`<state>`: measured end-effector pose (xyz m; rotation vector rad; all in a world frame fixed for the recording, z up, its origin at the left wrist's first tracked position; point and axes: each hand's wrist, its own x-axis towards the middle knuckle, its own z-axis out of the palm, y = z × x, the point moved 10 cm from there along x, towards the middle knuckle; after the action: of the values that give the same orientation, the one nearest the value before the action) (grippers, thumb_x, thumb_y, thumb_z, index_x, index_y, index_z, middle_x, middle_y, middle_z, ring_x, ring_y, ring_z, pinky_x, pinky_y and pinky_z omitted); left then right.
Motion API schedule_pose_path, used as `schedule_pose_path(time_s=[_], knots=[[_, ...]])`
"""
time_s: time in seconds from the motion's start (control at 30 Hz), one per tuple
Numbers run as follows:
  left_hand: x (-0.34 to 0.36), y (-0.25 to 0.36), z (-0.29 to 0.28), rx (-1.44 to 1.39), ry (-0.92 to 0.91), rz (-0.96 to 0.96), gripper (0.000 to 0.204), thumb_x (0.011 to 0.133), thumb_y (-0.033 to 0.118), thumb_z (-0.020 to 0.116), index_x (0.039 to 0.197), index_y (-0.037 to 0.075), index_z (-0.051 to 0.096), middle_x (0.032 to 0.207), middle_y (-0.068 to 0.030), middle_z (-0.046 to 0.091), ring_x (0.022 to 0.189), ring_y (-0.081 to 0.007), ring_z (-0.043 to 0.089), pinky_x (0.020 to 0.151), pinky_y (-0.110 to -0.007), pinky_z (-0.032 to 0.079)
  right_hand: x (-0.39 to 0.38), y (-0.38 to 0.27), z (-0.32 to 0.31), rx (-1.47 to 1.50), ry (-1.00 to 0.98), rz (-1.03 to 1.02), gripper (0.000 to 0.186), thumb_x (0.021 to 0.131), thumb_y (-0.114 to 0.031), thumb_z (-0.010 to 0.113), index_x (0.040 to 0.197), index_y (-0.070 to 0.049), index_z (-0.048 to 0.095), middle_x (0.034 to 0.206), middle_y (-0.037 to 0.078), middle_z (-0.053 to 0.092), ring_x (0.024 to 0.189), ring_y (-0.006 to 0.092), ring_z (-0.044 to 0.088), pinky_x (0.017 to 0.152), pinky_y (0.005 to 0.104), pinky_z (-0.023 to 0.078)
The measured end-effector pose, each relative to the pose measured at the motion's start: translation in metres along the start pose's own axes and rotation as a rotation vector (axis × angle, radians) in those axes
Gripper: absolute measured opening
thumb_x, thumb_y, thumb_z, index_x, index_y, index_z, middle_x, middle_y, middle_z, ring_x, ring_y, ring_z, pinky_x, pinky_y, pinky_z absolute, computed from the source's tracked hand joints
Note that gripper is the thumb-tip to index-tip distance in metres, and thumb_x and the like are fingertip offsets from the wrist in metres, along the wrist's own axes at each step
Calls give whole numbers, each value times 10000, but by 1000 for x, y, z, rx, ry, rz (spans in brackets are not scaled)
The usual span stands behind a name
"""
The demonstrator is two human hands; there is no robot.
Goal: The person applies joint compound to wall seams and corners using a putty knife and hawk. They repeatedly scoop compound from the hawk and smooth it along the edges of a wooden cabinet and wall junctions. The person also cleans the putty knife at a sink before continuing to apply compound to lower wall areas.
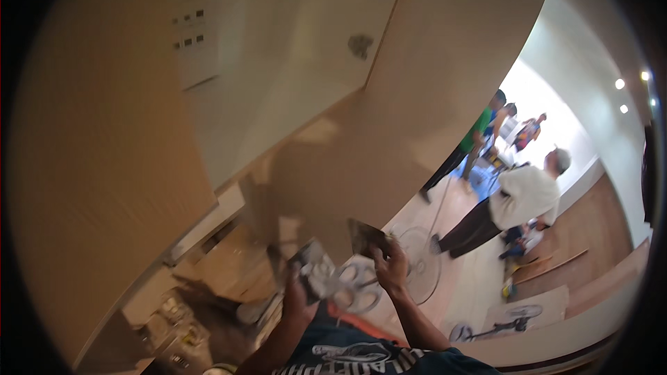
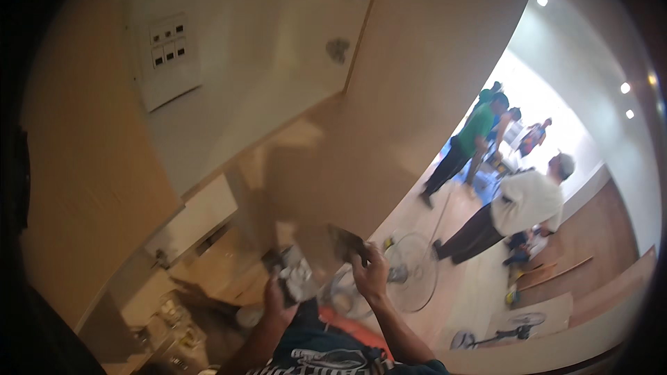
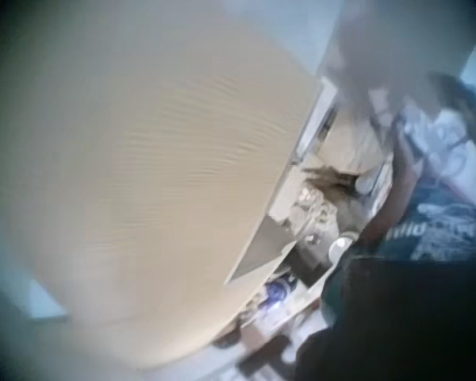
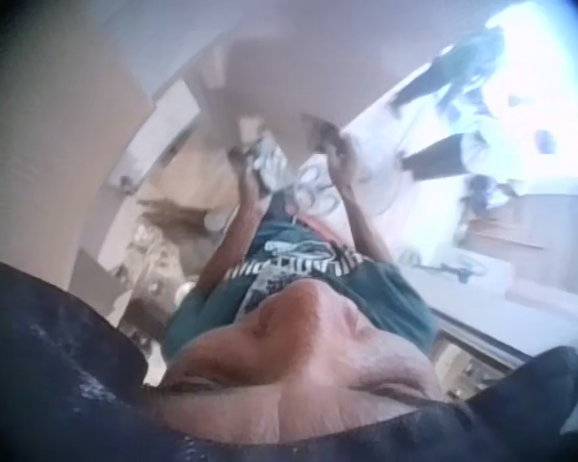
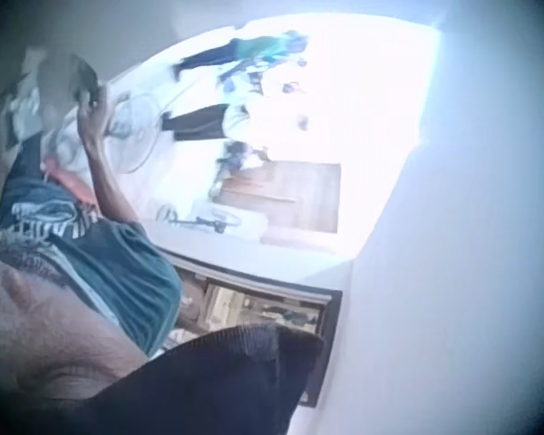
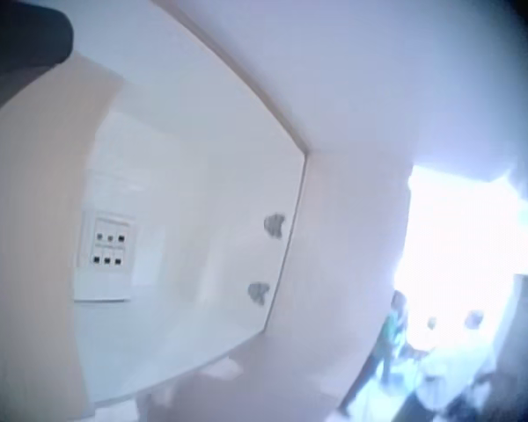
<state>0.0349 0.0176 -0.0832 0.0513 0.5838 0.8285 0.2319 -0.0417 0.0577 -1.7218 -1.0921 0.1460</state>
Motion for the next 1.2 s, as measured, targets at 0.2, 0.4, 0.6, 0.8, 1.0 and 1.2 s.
schedule_pose_path(time_s=[0.2, 0.4, 0.6, 0.8, 1.0, 1.2], knots=[[14, -46, 4, 25, -1, -152, 369, 988, 327, 466, 1261, 85, 515, 1160, -102, 616, 967, -235, 657, 873, -367, 543, -74, -74, -5, 55, -37, -237, 352, 800, 82, 627, 1142, 0, 617, 940, 166, 693, 847, 262, 678, 768, 355, 513], [-4, -65, 41, 435, -12, 38, 412, 975, 380, 483, 1237, 66, 533, 1116, -75, 624, 932, -218, 657, 813, -429, 545, -115, 111, -20, 369, -24, 380, 433, 854, 72, 573, 1273, -22, 522, 1011, 101, 665, 854, 182, 660, 740, 291, 530], [36, -113, -29, 308, 184, -147, 341, 973, 351, 482, 1165, 78, 555, 1086, -81, 631, 970, -212, 653, 756, -450, 578, -185, 131, 6, 1905, -133, 1140, 186, 956, -103, 537, 1138, -68, 549, 961, 21, 636, 745, 66, 629, 544, 164, 531], [-18, -165, 29, 683, -142, -158, 487, 979, 345, 506, 1293, -26, 517, 1273, -95, 556, 1179, -177, 493, 1036, -286, 331, -248, 253, 20, 2223, 408, 1379, 339, 1000, -240, 428, 1236, -14, 515, 1165, 153, 630, 996, 265, 654, 855, 391, 566], [-9, -155, -29, 584, -61, -218, 499, 965, 332, 537, 1323, -14, 501, 1299, -73, 545, 1227, -157, 469, 1062, -278, 301, -207, 252, 22, 1420, 127, 1170, 347, 988, -240, 473, 1264, -32, 502, 1165, 143, 630, 1068, 249, 619, 947, 426, 508], [-5, -107, -34, 484, -58, -144, 403, 963, 326, 557, 1228, 22, 553, 1102, -54, 637, 1037, -145, 596, 920, -279, 445, -139, 177, 61, 1033, 47, 813, 177, 966, -198, 563, 1067, -53, 553, 966, 65, 629, 836, 141, 610, 752, 294, 526]])
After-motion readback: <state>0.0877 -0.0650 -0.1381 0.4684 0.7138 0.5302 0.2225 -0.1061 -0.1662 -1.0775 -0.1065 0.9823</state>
